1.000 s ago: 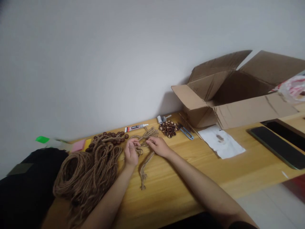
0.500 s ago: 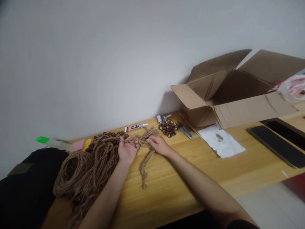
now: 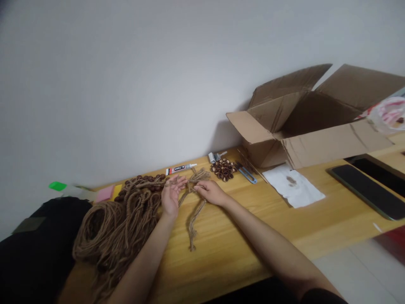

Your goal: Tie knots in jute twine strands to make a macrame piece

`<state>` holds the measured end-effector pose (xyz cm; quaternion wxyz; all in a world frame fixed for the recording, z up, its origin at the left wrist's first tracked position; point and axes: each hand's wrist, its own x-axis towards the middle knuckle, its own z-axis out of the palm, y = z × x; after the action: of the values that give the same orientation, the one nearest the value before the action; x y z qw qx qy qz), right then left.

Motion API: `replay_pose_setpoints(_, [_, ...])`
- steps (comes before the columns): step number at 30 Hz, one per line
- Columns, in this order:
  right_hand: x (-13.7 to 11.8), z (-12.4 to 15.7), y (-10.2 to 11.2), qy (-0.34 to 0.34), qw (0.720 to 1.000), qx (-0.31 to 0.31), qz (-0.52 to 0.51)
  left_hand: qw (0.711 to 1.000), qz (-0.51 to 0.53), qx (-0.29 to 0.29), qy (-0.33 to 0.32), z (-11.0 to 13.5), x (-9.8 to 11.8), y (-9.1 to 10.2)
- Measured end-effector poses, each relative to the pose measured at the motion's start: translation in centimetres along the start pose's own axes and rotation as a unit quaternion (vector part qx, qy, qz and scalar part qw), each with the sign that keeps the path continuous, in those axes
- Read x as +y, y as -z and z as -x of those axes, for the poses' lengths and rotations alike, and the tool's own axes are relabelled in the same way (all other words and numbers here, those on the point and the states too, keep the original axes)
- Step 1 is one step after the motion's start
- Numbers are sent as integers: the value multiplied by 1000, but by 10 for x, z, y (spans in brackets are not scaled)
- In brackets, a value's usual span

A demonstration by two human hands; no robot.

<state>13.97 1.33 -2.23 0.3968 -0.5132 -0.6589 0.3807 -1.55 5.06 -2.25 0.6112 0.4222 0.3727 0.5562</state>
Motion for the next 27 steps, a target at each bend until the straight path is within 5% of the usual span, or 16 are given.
replay_pose_setpoints(4, [1,0,0,5,1000,2,11,990,-114,-6,-87,4,-4,-2])
replay_pose_setpoints(13, [1,0,0,7,1000,1,1,934,-310,-29,-174,10,-13,-1])
replay_pose_setpoints(22, [0,1,0,-4,1000,2,-10,907,-361,-12,-218,4,-13,4])
replay_pose_setpoints(27, [0,0,1,-13,999,-4,-38,855,-416,-41,-307,8,-10,3])
